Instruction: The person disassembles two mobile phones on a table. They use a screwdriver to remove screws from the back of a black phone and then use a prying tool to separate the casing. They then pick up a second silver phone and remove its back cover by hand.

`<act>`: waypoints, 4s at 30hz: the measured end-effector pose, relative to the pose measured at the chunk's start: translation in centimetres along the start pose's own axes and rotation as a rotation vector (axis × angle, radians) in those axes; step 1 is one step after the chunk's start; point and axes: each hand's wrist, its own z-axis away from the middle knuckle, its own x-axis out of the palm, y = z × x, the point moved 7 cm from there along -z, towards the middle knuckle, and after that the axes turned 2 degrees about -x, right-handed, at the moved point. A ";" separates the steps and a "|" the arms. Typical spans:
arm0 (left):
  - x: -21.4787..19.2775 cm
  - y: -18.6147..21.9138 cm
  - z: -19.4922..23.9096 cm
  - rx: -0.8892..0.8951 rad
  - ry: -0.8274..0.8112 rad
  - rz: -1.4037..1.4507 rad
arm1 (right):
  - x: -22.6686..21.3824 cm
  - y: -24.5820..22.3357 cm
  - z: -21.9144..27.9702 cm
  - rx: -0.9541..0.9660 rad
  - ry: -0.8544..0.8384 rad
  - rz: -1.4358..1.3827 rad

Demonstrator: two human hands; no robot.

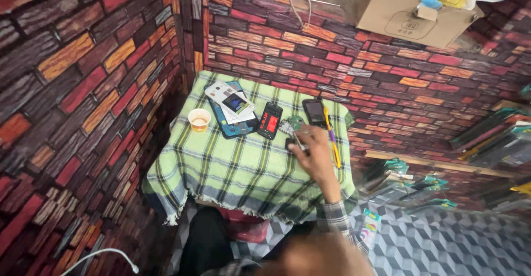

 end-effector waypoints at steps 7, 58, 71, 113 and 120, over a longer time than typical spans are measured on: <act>-10.8 -18.8 0.0 -0.443 0.131 -1.142 | 0.7 -1.7 -0.6 -0.165 -0.100 0.092; -11.8 -24.9 6.7 -0.512 0.018 -1.148 | 7.2 0.5 -8.3 0.012 0.019 -0.194; -11.8 -24.7 6.7 -0.477 0.029 -1.146 | 7.9 2.2 -8.3 -0.046 -0.031 -0.203; -11.7 -28.4 4.6 -0.586 -0.072 -1.165 | -1.1 3.1 1.3 0.168 0.119 0.008; -10.6 -26.5 4.0 -0.478 -0.166 -1.006 | -1.5 3.9 1.4 0.258 -0.064 -0.279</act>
